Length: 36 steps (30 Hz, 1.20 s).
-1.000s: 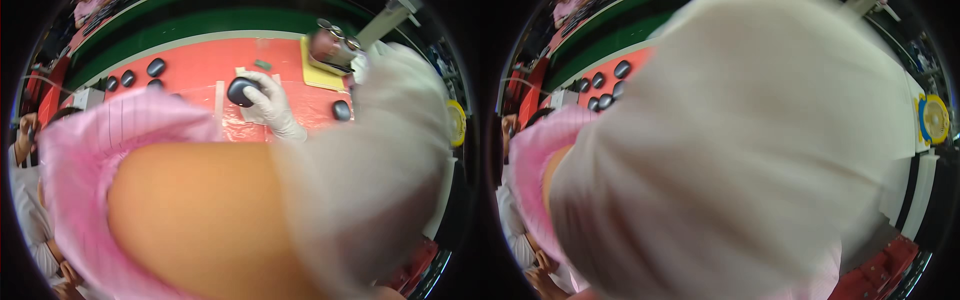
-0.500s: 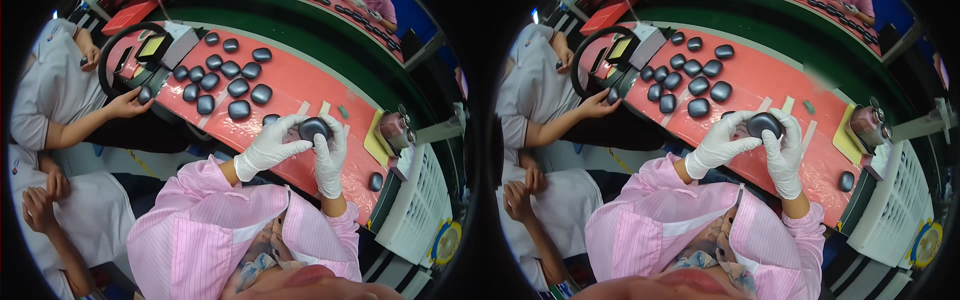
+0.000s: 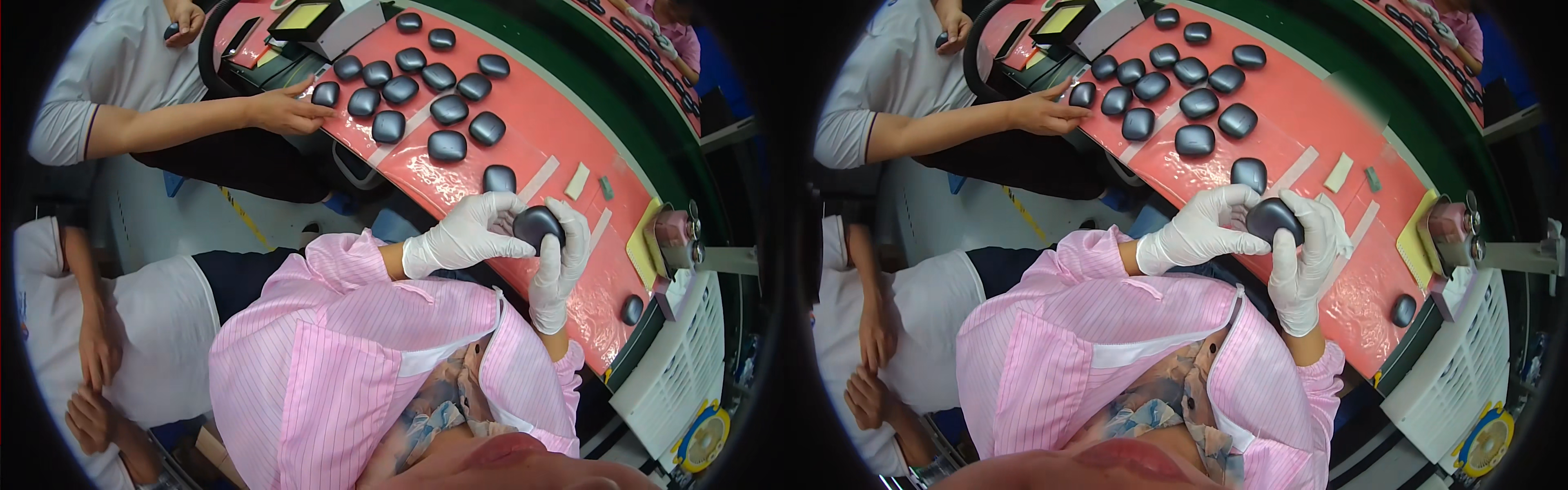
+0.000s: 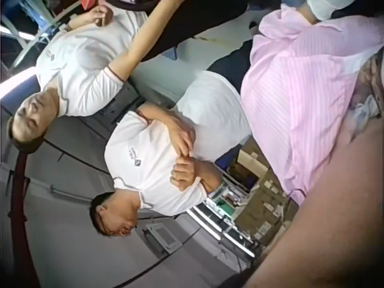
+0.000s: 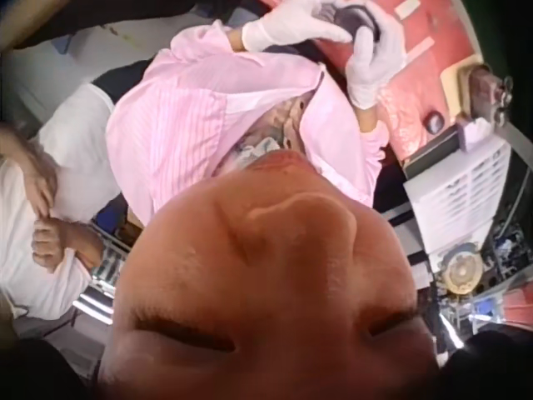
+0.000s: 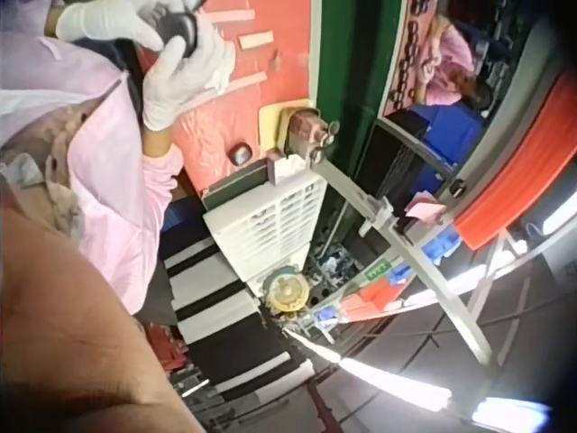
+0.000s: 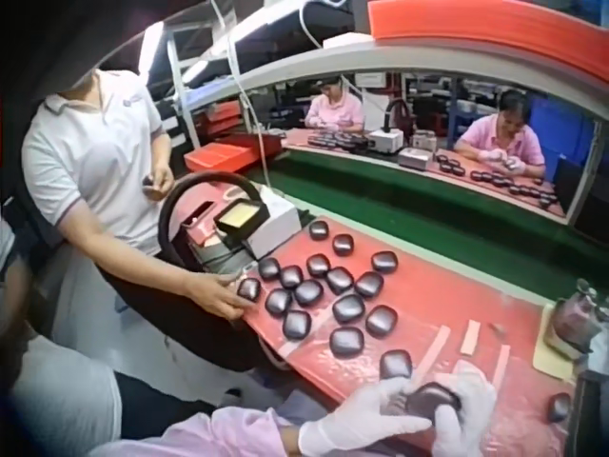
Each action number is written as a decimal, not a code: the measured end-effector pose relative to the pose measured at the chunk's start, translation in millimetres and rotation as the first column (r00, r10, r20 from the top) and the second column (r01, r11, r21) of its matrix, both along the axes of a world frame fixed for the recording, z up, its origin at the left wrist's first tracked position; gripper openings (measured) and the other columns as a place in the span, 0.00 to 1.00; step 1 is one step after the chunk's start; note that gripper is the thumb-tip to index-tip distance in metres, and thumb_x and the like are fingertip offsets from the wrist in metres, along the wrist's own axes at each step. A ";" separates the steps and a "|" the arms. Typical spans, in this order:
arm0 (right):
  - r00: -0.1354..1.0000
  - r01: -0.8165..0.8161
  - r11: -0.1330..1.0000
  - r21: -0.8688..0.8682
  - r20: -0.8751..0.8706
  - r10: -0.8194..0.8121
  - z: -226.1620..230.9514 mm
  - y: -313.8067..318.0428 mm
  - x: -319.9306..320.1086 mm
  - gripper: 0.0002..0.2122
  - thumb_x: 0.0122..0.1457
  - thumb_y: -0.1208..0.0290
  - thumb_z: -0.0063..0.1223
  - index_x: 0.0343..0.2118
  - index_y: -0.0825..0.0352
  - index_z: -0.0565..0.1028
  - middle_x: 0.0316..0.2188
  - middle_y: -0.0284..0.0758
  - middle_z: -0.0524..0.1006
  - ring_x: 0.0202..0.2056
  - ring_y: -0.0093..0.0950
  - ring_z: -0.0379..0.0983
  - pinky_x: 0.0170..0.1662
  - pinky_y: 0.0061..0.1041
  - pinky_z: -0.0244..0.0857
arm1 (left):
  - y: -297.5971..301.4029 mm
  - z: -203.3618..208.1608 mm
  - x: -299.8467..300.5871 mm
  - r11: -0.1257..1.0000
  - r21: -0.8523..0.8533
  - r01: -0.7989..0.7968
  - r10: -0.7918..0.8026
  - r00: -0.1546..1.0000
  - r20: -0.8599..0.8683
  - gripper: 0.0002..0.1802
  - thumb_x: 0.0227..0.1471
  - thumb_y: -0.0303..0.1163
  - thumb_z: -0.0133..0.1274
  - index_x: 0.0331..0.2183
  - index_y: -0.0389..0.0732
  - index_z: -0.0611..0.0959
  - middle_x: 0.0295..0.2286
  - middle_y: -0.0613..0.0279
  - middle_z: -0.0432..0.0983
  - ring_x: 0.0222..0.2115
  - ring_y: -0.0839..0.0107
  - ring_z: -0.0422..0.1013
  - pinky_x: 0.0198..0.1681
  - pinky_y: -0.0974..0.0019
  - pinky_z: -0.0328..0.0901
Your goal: Assembling and inspecting wireless earbud charging cases on a factory production line.
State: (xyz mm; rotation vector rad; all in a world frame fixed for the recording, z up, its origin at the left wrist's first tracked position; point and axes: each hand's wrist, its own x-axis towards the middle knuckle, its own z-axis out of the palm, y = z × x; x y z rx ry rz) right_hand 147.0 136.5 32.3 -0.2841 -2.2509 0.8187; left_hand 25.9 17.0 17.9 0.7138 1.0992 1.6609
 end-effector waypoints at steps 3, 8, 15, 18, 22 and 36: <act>0.996 0.086 0.908 -0.409 0.010 -0.090 -4.5 -4.1 -4.5 0.18 0.64 0.64 0.32 0.38 0.72 0.75 0.39 0.38 0.74 0.40 0.27 0.70 0.47 0.26 0.61 | -13.9 12.3 1.0 0.997 -0.064 0.043 -0.045 0.998 -0.039 0.20 0.42 0.22 0.64 0.39 0.37 0.74 0.33 0.66 0.73 0.36 0.77 0.70 0.42 0.72 0.66; 0.993 0.103 0.919 -0.379 -0.013 -0.117 -24.2 -18.4 4.4 0.18 0.65 0.62 0.34 0.30 0.71 0.74 0.28 0.38 0.76 0.31 0.29 0.71 0.37 0.26 0.63 | -23.9 -9.3 -1.2 0.974 0.026 0.227 -0.228 0.960 0.163 0.34 0.49 0.35 0.58 0.52 0.37 0.59 0.49 0.57 0.59 0.51 0.71 0.60 0.51 0.66 0.61; 0.906 0.403 0.914 0.049 0.115 -0.406 -30.8 14.1 -4.3 0.08 0.53 0.70 0.55 0.34 0.68 0.75 0.31 0.40 0.75 0.33 0.39 0.71 0.40 0.33 0.64 | -44.2 -7.8 -26.9 0.925 -0.137 0.355 -0.269 0.865 0.424 0.34 0.52 0.44 0.52 0.54 0.35 0.63 0.40 0.57 0.70 0.40 0.69 0.70 0.43 0.70 0.65; 0.854 0.337 0.797 0.501 0.194 -0.483 -45.3 31.6 -8.3 0.10 0.50 0.73 0.57 0.37 0.65 0.77 0.28 0.38 0.75 0.32 0.38 0.71 0.47 0.38 0.63 | -82.6 -31.0 -55.1 0.969 0.024 0.246 -0.236 0.896 0.377 0.28 0.52 0.42 0.51 0.49 0.33 0.71 0.38 0.55 0.74 0.39 0.67 0.73 0.38 0.72 0.67; 0.887 0.190 0.885 0.425 0.311 -0.340 -48.7 20.2 -2.7 0.11 0.52 0.80 0.52 0.38 0.61 0.78 0.27 0.36 0.75 0.30 0.34 0.70 0.64 0.44 0.44 | -145.7 -77.4 -101.4 0.994 -0.073 0.087 -0.042 0.880 0.473 0.32 0.52 0.47 0.47 0.46 0.27 0.72 0.31 0.49 0.77 0.29 0.64 0.75 0.33 0.71 0.71; 0.876 0.116 0.903 0.413 0.385 -0.289 -52.3 14.9 0.0 0.15 0.53 0.80 0.53 0.44 0.61 0.77 0.27 0.36 0.73 0.30 0.33 0.68 0.38 0.31 0.62 | -248.5 -184.5 -378.7 0.371 -0.574 -0.730 0.850 0.516 -0.107 0.14 0.48 0.46 0.56 0.33 0.50 0.75 0.23 0.68 0.71 0.26 0.71 0.70 0.29 0.64 0.65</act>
